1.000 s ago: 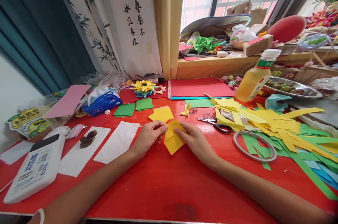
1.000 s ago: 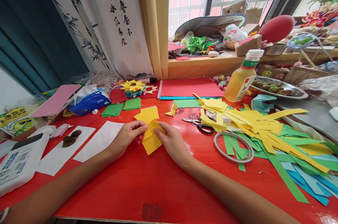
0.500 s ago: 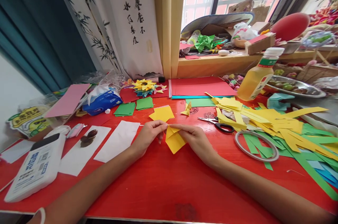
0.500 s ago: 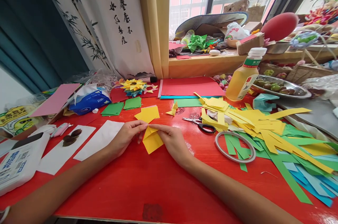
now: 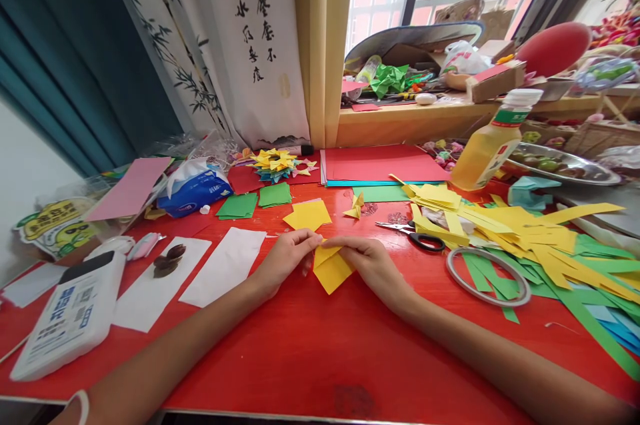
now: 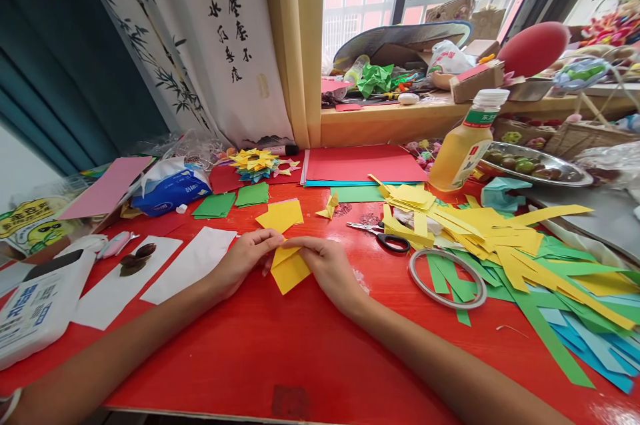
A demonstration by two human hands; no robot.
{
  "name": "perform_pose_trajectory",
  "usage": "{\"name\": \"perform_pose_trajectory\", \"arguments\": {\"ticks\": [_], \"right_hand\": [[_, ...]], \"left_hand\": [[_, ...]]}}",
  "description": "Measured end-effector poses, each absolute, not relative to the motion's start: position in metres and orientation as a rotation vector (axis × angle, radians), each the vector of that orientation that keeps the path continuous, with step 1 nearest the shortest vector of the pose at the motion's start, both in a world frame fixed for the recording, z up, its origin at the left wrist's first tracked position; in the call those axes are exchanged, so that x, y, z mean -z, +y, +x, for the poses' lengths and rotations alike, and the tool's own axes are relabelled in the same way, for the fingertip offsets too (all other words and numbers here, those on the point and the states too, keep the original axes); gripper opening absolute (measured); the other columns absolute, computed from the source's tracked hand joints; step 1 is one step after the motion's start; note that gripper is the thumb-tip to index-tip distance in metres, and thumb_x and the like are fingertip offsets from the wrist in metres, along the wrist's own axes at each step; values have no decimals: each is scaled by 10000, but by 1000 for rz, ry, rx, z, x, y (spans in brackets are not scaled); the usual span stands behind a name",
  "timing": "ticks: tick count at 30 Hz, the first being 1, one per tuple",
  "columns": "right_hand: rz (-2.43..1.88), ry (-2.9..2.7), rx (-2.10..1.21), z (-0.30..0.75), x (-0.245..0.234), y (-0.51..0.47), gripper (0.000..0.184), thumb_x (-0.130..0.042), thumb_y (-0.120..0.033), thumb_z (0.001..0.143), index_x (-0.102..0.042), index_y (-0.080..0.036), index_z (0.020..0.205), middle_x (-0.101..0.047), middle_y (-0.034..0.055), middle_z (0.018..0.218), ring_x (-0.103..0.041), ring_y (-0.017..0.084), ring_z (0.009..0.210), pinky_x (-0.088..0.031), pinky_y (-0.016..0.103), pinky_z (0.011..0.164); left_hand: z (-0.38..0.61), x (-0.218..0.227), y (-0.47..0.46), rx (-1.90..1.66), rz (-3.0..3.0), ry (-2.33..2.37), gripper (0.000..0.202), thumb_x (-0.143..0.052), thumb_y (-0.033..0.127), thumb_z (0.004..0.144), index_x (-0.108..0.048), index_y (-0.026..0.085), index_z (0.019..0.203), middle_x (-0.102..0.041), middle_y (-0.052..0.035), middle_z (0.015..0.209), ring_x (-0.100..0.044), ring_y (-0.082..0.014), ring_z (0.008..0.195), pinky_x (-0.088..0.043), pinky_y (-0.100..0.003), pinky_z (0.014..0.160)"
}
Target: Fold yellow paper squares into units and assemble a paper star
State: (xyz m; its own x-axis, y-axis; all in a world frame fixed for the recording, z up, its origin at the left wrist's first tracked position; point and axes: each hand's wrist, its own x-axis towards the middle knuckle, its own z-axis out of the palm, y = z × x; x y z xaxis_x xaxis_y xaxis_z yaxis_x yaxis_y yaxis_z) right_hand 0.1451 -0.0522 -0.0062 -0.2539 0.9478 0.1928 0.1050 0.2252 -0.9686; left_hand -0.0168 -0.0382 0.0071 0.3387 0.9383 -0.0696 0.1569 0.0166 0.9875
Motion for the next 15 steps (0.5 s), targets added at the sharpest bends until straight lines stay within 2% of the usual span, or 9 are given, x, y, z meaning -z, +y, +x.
{"name": "perform_pose_trajectory", "arguments": {"ticks": [3, 5, 8, 15], "right_hand": [[-1031, -1593, -1178, 144, 4, -54, 235, -415, -210, 772, -628, -211, 873, -634, 8, 835, -564, 154, 748, -432, 260, 648], [-1038, -1560, -1209, 143, 3, -55, 222, -474, -261, 760, -592, -216, 942, -625, 11, 860, -560, 155, 751, -427, 253, 632], [-1038, -1476, -1300, 142, 2, -54, 327, -539, -358, 727, -548, -203, 1014, -619, 29, 879, -558, 162, 755, -422, 249, 610], [-966, -1477, -1428, 143, 0, -53, 310, -508, -386, 753, -608, -170, 950, -630, 35, 880, -553, 164, 760, -398, 242, 611]], "left_hand": [[-18, -8, -38, -833, 1514, 1103, 291, -443, 430, 751, -520, 153, 706, -426, 49, 476, -401, -64, 405, -326, -186, 419], [-19, -8, -38, -848, 1572, 1116, 291, -431, 424, 758, -528, 154, 708, -427, 49, 472, -404, -68, 408, -327, -191, 429], [-21, -9, -38, -871, 1664, 1136, 275, -419, 398, 770, -539, 157, 712, -458, 40, 515, -415, -70, 431, -336, -198, 454], [-23, -8, -37, -871, 1794, 1239, 300, -399, 413, 778, -554, 163, 720, -493, 27, 553, -429, -83, 468, -336, -205, 472]]}}
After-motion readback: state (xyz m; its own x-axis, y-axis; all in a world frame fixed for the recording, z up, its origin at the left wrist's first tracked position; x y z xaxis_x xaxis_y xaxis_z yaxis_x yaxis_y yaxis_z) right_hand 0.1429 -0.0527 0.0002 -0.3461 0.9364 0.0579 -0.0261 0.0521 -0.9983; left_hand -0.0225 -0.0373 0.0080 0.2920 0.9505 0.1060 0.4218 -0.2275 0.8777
